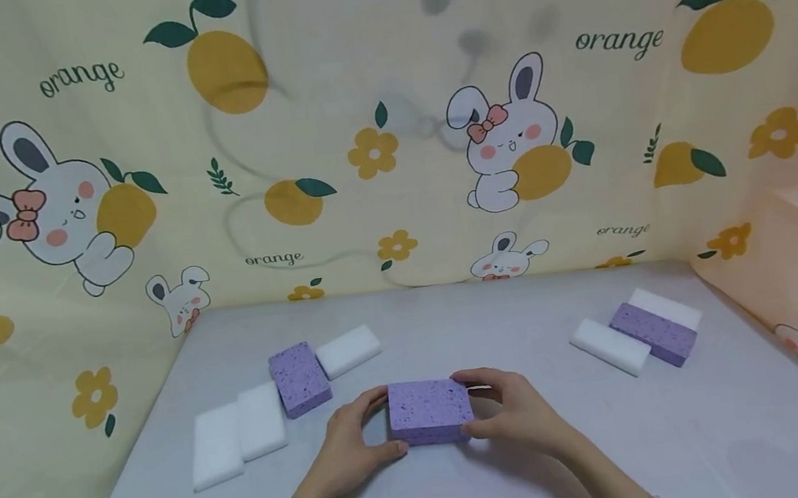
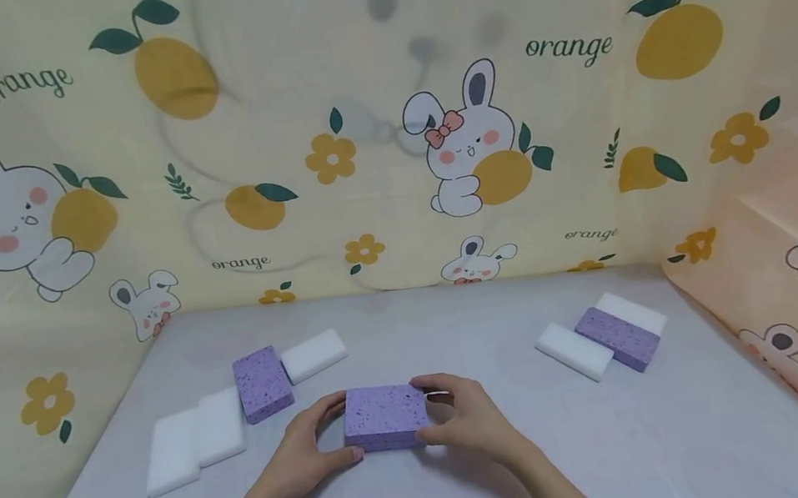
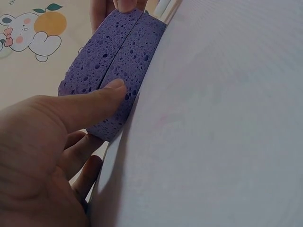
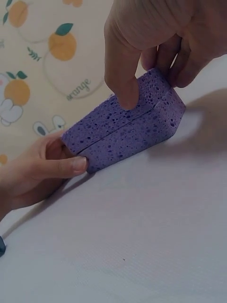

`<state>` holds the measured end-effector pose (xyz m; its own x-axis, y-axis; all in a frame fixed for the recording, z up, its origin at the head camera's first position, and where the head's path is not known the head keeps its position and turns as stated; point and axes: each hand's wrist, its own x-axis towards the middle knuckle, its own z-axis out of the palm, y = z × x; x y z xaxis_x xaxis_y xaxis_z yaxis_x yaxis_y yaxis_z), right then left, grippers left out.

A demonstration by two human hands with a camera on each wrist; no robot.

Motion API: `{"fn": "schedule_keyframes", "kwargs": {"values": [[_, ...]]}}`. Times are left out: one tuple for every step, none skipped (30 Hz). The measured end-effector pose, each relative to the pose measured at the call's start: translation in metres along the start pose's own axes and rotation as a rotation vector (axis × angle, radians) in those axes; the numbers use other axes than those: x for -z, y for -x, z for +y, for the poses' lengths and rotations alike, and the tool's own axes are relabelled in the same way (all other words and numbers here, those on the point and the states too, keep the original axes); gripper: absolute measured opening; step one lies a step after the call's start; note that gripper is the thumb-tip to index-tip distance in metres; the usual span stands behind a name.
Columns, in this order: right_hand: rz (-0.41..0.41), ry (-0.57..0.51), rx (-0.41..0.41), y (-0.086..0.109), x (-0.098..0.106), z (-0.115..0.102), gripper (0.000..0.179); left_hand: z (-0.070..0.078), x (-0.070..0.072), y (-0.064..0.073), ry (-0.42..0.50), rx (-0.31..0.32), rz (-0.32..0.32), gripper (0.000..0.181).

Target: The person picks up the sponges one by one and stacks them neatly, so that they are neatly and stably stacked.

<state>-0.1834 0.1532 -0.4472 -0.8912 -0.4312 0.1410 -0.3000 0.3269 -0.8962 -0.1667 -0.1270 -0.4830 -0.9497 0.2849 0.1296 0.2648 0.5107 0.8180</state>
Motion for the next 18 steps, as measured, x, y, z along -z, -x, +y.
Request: {"fn": "schedule_keyframes", "kwargs": {"values": [[0.002,-0.001,-0.007,0.0002,-0.0004,-0.0003,0.066,0.0001,0.0001,0.0001,-0.001,-0.002,0.001,0.08],[0.003,-0.006,-0.017,0.0002,-0.0008,-0.0006,0.066,0.0,0.0001,0.0003,-0.001,-0.002,0.001,0.08],[0.005,-0.014,-0.025,0.0002,-0.0012,-0.0005,0.066,-0.0001,0.0001,0.0005,-0.004,-0.002,0.003,0.08],[0.006,-0.018,-0.031,0.0004,-0.0017,-0.0003,0.066,-0.0003,0.0001,0.0008,-0.006,-0.003,0.004,0.08],[0.008,-0.02,-0.037,0.0005,-0.0022,-0.0001,0.066,-0.0004,0.0001,0.0012,-0.006,0.0,0.005,0.08],[0.008,-0.021,-0.042,0.0003,-0.0027,0.0002,0.066,-0.0003,0.0002,0.0017,-0.005,0.002,0.006,0.08],[0.008,-0.019,-0.047,0.0001,-0.0033,0.0006,0.066,-0.0004,0.0002,0.0022,-0.005,0.007,0.007,0.079],[0.009,-0.016,-0.051,-0.0001,-0.0037,0.0008,0.066,-0.0005,0.0002,0.0026,-0.006,0.009,0.009,0.079],[0.009,-0.011,-0.053,-0.0003,-0.0041,0.001,0.066,-0.0005,0.0002,0.0029,-0.008,0.012,0.01,0.079],[0.009,-0.002,-0.055,-0.0005,-0.0043,0.0009,0.066,-0.0004,0.0002,0.0032,-0.009,0.014,0.011,0.079],[0.011,0.007,-0.055,-0.0007,-0.0044,0.0008,0.066,-0.0003,0.0002,0.0032,-0.009,0.015,0.012,0.079],[0.012,0.014,-0.055,-0.0008,-0.0044,0.0005,0.066,0.0,0.0002,0.003,-0.009,0.014,0.012,0.079],[0.014,0.018,-0.054,-0.0006,-0.0042,0.0,0.066,0.0001,0.0001,0.0026,-0.011,0.014,0.011,0.079],[0.018,0.017,-0.054,-0.0006,-0.004,-0.0003,0.066,0.0003,-0.0001,0.002,-0.013,0.012,0.01,0.079],[0.021,0.014,-0.055,-0.0005,-0.0037,-0.0006,0.066,0.0005,-0.0002,0.0014,-0.015,0.01,0.01,0.079],[0.023,0.01,-0.056,-0.0004,-0.0034,-0.0007,0.066,0.0007,-0.0003,0.0008,-0.016,0.01,0.009,0.079],[0.024,0.007,-0.058,-0.0003,-0.003,-0.0008,0.066,0.0008,-0.0005,0.0003,-0.016,0.01,0.009,0.079],[0.023,-0.001,-0.063,-0.0002,-0.0027,-0.0011,0.066,0.001,-0.0007,-0.0001,-0.016,0.011,0.009,0.079]]}}
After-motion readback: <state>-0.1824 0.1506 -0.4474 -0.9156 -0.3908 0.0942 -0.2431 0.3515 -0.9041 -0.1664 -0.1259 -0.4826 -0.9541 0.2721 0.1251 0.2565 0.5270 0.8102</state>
